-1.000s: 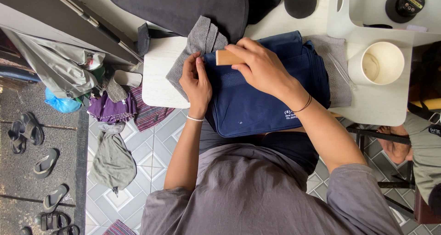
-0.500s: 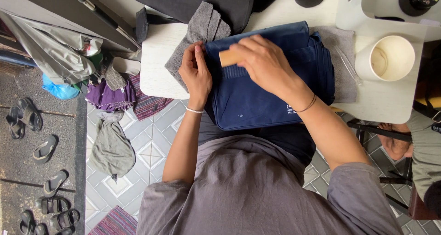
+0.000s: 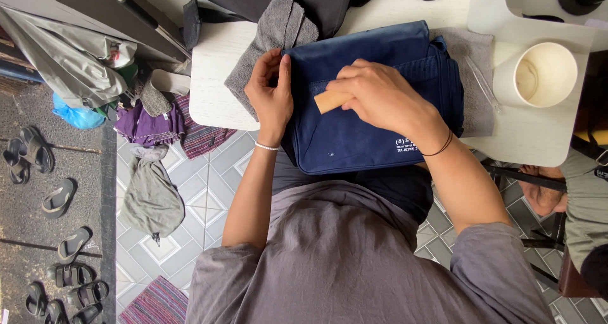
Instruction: The person scrubs a blue messenger bag with a small brush, focusing on the exterior fabric, straps, and zipper areas. They rotate the bag to clean different sides and then place the brush on the table.
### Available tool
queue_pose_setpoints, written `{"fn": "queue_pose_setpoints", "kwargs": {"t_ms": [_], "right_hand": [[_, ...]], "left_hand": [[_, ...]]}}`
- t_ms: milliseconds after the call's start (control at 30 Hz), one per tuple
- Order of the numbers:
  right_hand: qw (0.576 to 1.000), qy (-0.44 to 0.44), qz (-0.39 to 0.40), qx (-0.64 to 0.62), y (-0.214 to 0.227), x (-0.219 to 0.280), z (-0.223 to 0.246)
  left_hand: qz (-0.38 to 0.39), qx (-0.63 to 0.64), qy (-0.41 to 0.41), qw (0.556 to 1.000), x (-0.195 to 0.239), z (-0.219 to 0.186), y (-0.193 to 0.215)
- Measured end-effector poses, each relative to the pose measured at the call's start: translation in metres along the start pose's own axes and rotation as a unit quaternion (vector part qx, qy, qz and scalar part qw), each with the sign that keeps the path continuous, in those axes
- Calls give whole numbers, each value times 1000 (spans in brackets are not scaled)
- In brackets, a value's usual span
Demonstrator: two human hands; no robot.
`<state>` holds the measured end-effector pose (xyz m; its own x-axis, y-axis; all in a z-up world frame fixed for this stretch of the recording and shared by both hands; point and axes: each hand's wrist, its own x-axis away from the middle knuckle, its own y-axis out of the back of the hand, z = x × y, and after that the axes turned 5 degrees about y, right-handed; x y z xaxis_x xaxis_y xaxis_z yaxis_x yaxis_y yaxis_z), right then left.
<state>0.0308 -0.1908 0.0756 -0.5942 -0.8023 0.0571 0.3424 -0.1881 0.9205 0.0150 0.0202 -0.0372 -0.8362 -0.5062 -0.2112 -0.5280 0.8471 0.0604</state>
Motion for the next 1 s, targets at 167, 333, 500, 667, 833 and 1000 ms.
{"fn": "queue_pose_setpoints", "kwargs": {"t_ms": [167, 333, 500, 667, 833, 1000], "right_hand": [[997, -9, -53, 54, -15, 1, -9], [998, -44, -5, 54, -8, 6, -11], [997, -26, -63, 27, -5, 6, -12], [990, -104, -62, 76, -14, 11, -18], [987, -22, -135, 79, -22, 6, -39], [993, -29, -92, 70, -26, 19, -48]], "left_hand": [[10, -17, -6, 1000, 4, 0, 1], [9, -13, -4, 1000, 2, -2, 2], [21, -40, -13, 999, 2, -8, 3], [14, -34, -12, 999, 2, -6, 2], [25, -61, -21, 998, 1, -10, 2], [25, -55, -14, 998, 1, -9, 3]]}}
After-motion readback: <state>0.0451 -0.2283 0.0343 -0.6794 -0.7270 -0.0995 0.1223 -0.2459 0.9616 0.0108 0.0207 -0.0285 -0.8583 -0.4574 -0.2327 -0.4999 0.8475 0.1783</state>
